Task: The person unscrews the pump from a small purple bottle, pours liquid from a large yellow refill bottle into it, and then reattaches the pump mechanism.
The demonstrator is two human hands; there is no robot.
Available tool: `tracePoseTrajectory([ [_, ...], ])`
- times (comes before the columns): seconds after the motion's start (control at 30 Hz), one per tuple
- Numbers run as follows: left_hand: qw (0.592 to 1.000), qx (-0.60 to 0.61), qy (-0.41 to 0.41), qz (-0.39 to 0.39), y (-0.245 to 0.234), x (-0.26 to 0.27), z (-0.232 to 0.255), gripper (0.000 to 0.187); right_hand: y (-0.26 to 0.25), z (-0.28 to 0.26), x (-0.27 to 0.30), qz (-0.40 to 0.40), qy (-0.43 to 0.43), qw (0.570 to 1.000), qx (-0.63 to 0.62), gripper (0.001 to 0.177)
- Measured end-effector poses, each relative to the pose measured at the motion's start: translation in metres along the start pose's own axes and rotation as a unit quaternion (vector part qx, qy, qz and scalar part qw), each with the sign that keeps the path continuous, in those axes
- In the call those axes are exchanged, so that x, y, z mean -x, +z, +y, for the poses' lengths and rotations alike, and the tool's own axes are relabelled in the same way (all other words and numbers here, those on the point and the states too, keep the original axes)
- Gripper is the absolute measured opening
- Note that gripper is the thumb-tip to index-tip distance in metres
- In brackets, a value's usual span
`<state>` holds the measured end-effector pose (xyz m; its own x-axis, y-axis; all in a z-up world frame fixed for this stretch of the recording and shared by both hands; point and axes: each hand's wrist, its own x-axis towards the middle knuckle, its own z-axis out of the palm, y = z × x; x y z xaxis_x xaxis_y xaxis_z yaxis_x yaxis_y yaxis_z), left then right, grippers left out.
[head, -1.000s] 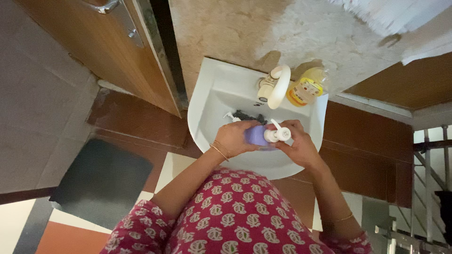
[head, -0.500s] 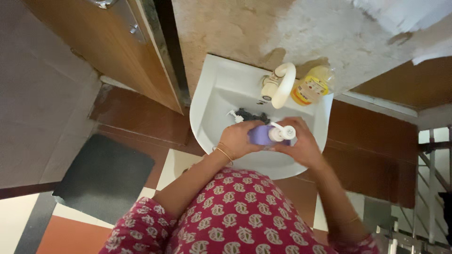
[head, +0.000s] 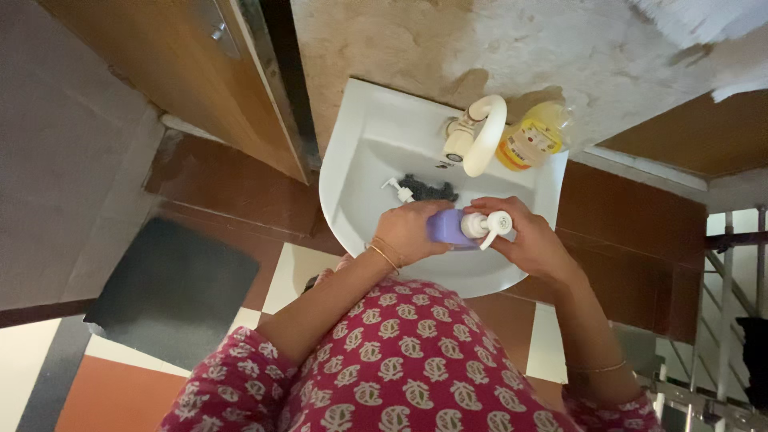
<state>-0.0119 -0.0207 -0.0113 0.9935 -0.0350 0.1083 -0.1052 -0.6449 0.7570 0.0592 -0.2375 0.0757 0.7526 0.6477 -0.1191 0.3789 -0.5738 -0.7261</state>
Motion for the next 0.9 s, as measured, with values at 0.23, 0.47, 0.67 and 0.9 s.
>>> tracePoseTrajectory([
  [0.23, 0.999, 0.003, -0.019, 0.028, 0.0, 0.0, 0.003, 0.064, 0.031, 0.015, -0.005, 0.149, 0.024, 0.986, 0.071, 0.05],
  [0.47, 0.999, 0.015, -0.016, 0.032, 0.0, 0.001, -0.011, 0.063, 0.051, 0.029, -0.004, 0.175, -0.075, 0.978, 0.086, 0.048],
  [0.67, 0.998, 0.005, 0.012, 0.057, -0.001, -0.003, -0.008, 0.069, 0.045, 0.042, -0.01, 0.162, -0.092, 0.982, 0.028, 0.051],
  [0.9, 0.996, 0.004, -0.041, 0.084, -0.001, -0.003, -0.003, 0.067, 0.089, 0.018, -0.018, 0.339, -0.028, 0.936, 0.092, 0.045],
])
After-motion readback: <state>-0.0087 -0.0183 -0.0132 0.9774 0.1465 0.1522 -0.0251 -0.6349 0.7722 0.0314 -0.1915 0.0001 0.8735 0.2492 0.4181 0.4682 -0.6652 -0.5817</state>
